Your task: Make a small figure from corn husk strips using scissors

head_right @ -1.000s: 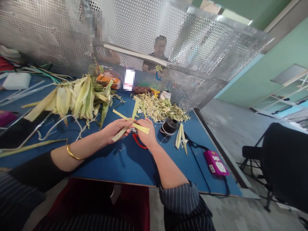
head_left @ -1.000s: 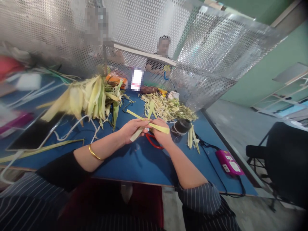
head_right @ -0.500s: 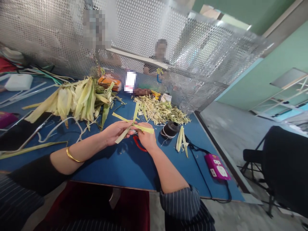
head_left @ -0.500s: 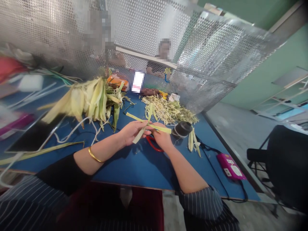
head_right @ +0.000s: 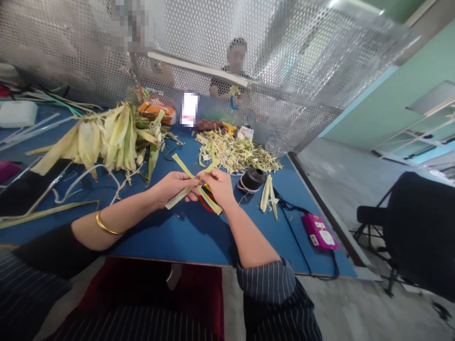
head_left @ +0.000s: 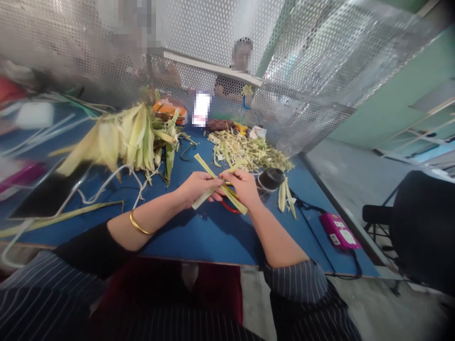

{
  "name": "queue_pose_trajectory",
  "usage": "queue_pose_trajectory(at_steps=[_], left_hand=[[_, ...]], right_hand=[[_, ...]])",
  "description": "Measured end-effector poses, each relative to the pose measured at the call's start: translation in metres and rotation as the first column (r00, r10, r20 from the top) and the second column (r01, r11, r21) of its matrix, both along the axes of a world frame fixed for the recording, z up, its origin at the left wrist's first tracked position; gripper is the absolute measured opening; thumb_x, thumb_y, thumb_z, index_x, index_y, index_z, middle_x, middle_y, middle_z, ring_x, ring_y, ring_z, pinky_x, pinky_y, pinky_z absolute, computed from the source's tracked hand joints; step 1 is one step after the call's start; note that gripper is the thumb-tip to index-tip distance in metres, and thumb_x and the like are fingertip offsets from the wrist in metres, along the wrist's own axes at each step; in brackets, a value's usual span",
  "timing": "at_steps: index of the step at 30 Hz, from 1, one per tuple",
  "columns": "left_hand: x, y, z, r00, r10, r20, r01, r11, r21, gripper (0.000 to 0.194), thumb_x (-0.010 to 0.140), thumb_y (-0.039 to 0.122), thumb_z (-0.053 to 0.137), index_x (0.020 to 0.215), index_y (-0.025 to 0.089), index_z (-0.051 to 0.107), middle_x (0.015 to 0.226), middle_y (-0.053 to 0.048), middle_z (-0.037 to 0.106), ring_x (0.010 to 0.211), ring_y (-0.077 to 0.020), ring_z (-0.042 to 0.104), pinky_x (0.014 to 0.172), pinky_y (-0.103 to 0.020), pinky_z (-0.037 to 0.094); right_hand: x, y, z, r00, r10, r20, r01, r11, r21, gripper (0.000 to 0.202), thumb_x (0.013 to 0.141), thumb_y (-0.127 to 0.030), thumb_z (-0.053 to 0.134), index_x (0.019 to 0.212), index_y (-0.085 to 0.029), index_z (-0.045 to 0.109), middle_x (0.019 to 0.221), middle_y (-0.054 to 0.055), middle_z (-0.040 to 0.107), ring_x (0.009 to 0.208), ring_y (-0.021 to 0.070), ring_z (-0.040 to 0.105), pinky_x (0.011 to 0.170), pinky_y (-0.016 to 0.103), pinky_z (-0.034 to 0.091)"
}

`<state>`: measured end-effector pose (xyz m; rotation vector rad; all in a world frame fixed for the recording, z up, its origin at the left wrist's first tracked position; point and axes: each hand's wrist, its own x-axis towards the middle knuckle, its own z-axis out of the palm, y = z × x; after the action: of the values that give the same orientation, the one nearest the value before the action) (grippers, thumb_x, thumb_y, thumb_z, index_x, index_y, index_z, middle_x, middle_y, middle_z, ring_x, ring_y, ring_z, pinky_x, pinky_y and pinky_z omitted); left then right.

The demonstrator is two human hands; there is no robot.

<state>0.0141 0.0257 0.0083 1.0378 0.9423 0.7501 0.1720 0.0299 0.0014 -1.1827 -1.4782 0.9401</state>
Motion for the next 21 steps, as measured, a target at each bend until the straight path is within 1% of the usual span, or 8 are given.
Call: queue_pose_trajectory(at_steps=[5,9,11,14,15,17,19,21], left_hand=[[0.001,0.003,-0.006,0.995,-0.033,-0.096,0.039,0.997,0.066,0.019,0.078,0.026,0.064,0.088,0.01,0.065,0.073,-0.008,0.07,0.055,-0.0125,0.066,0.042,-0.017,0.041],[0.0,0.003,-0.007,0.99,-0.039,-0.136,0.049,0.996,0.074,0.022,0.077,0.031,0.064,0.088,0.011,0.065,0.076,-0.009,0.071,0.057,-0.0132,0.066,0.042,-0.017,0.041],[0.001,0.002,-0.005,0.987,-0.041,-0.156,0.054,0.995,0.08,0.025,0.077,0.033,0.064,0.088,0.011,0.065,0.077,-0.009,0.071,0.057,-0.0141,0.066,0.042,-0.018,0.042],[0.002,-0.003,-0.003,0.975,-0.072,-0.208,0.098,0.988,0.117,0.029,0.079,0.038,0.06,0.083,0.01,0.066,0.079,-0.011,0.071,0.055,-0.0149,0.066,0.041,-0.019,0.043],[0.002,-0.004,-0.003,0.967,-0.095,-0.236,0.131,0.981,0.142,0.03,0.08,0.039,0.058,0.082,0.01,0.066,0.08,-0.011,0.071,0.055,-0.0153,0.066,0.04,-0.019,0.043],[0.005,-0.008,-0.006,0.94,-0.153,-0.305,0.22,0.955,0.198,0.033,0.08,0.042,0.056,0.077,0.011,0.066,0.079,-0.012,0.071,0.054,-0.0162,0.066,0.037,-0.019,0.041],[0.008,-0.013,-0.01,0.905,-0.203,-0.374,0.307,0.92,0.244,0.035,0.079,0.044,0.056,0.074,0.011,0.066,0.076,-0.011,0.07,0.051,-0.0169,0.065,0.035,-0.019,0.039],[0.011,-0.016,-0.014,0.88,-0.23,-0.415,0.355,0.899,0.256,0.035,0.078,0.045,0.056,0.077,0.012,0.067,0.072,-0.01,0.069,0.048,-0.0169,0.064,0.034,-0.019,0.039]], right_hand=[[-0.006,-0.001,-0.009,0.982,-0.172,0.078,0.169,0.985,0.034,0.022,0.071,-0.038,0.065,0.066,-0.016,0.069,0.063,0.0,0.065,0.063,0.0145,0.056,0.064,0.028,0.044],[0.0,0.001,-0.006,0.986,-0.145,0.084,0.145,0.989,0.005,0.028,0.076,-0.042,0.059,0.07,-0.016,0.069,0.066,0.001,0.066,0.064,0.0153,0.057,0.064,0.028,0.044],[0.007,0.001,0.001,0.968,-0.229,0.102,0.217,0.969,0.12,0.029,0.079,-0.043,0.056,0.084,-0.017,0.07,0.077,0.003,0.067,0.071,0.0165,0.059,0.068,0.03,0.045],[0.014,-0.004,0.014,0.863,-0.462,0.205,0.338,0.83,0.445,0.031,0.082,-0.041,0.056,0.102,-0.02,0.067,0.093,0.006,0.066,0.087,0.0186,0.058,0.08,0.033,0.042],[0.014,-0.006,0.018,0.825,-0.486,0.288,0.296,0.806,0.512,0.029,0.082,-0.041,0.056,0.1,-0.021,0.068,0.091,0.006,0.065,0.087,0.0189,0.058,0.083,0.034,0.04],[0.01,-0.012,0.021,0.778,-0.443,0.446,0.16,0.825,0.542,0.024,0.081,-0.042,0.058,0.09,-0.023,0.07,0.08,0.003,0.064,0.08,0.0176,0.057,0.084,0.035,0.038],[0.004,-0.016,0.02,0.79,-0.293,0.538,0.012,0.886,0.464,0.021,0.08,-0.041,0.061,0.079,-0.022,0.07,0.068,0.0,0.061,0.069,0.0148,0.055,0.077,0.032,0.038],[-0.002,-0.019,0.018,0.831,-0.14,0.538,-0.09,0.921,0.379,0.021,0.081,-0.038,0.06,0.074,-0.02,0.068,0.064,-0.001,0.059,0.061,0.0123,0.052,0.067,0.028,0.038]])
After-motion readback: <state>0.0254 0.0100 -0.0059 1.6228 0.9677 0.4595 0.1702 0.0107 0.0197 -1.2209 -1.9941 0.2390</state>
